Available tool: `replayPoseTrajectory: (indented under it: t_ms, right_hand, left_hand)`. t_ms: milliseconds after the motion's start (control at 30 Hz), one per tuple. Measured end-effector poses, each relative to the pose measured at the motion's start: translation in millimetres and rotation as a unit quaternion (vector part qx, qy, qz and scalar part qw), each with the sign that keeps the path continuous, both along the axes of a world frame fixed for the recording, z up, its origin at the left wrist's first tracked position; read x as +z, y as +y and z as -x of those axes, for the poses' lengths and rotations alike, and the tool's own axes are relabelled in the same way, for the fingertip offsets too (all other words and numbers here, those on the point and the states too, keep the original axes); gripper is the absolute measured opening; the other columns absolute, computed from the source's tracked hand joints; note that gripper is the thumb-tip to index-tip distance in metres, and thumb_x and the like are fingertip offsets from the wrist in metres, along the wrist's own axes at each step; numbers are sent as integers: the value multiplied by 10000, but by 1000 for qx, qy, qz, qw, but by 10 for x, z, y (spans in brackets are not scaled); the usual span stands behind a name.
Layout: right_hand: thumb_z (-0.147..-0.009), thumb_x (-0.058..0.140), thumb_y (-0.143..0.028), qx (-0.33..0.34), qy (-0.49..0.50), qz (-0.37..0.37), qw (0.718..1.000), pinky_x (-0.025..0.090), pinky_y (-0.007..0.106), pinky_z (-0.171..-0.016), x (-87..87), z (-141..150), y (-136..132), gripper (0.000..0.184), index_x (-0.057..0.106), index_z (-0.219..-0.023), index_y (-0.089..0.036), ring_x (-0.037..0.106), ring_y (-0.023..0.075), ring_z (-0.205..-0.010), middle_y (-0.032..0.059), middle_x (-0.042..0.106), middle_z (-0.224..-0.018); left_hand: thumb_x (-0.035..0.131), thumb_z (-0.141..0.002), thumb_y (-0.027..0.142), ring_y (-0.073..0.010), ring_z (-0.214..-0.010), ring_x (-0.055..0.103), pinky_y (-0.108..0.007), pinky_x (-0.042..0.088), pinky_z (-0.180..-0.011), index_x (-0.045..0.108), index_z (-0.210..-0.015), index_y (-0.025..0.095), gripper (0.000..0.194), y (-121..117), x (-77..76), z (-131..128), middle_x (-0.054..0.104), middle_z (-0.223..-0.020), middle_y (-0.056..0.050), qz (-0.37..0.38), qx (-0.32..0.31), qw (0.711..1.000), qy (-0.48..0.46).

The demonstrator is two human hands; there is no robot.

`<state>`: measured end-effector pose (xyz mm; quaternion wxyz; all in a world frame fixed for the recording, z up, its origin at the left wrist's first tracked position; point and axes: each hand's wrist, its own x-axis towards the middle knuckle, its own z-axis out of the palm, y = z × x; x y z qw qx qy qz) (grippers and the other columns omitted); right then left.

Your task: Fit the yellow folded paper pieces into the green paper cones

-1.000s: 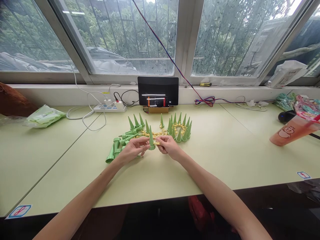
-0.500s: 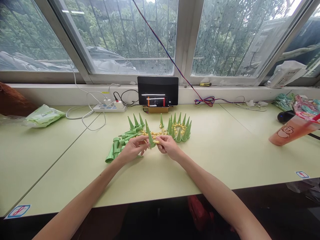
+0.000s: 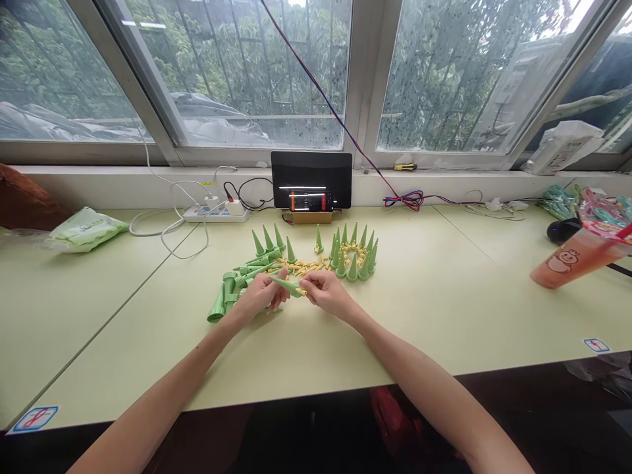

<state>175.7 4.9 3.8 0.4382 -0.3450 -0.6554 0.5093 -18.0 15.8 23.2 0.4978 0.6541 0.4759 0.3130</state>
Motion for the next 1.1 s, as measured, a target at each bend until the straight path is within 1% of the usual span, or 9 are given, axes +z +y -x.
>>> replayPoseTrajectory:
  t_ms: [233,467,633,733,867,967,1100]
  right_hand:
    - [-921,564,-472,-11,-16,-14,1000,259,238,-445,-6,-16,-5,390,523,-664,-182,332,77,-431,-58,418,-477]
    - [-918,571,-476,-33,-18,-16,999,268,247,-453,-18,-18,-8,397,520,-646,-191,345,85,-437,-44,443,-485]
    - [-894,592,-523,-37,3,12,999,248,243,-439,-43,-24,19,404,528,-674,-190,325,80,-427,-52,430,-475]
    - [-887,602,-533,-35,25,28,999,229,241,-434,-49,-30,35,404,534,-689,-189,304,74,-418,-62,411,-464]
    - [-864,627,-548,-40,60,54,996,207,237,-426,-37,-30,51,414,538,-684,-186,280,66,-406,-71,393,-440]
    - [-837,651,-565,-45,80,74,993,192,232,-418,-33,-26,63,431,533,-675,-184,264,58,-402,-75,389,-429]
    - [-807,675,-584,-50,91,93,990,182,227,-407,-45,-23,73,444,536,-677,-183,266,55,-397,-74,396,-429]
  left_hand:
    - [506,-856,700,-106,-419,500,-214,385,-385,581,-554,150,632,-24,43,-7,536,-505,-14,10,-9,1000,1]
    - [528,-855,685,-115,-413,510,-218,401,-399,607,-573,156,605,-19,31,5,527,-465,-10,10,-16,1000,-8]
    - [562,-841,675,-126,-437,545,-225,436,-425,659,-666,143,568,-28,63,16,569,-505,-17,6,-35,999,-15]
    - [579,-843,652,-128,-461,567,-223,454,-447,647,-711,148,526,-32,67,28,587,-543,-12,1,-48,999,-14]
    - [582,-864,606,-113,-477,554,-223,449,-468,658,-796,157,461,-24,15,43,609,-636,-4,-37,-64,997,-8]
    - [576,-879,579,-110,-502,558,-229,450,-485,688,-880,156,437,-16,-31,39,638,-736,-18,-64,-58,996,-1]
    - [582,-882,555,-113,-506,564,-234,452,-488,702,-903,159,415,-15,-48,21,629,-748,-17,-66,-58,996,-3]
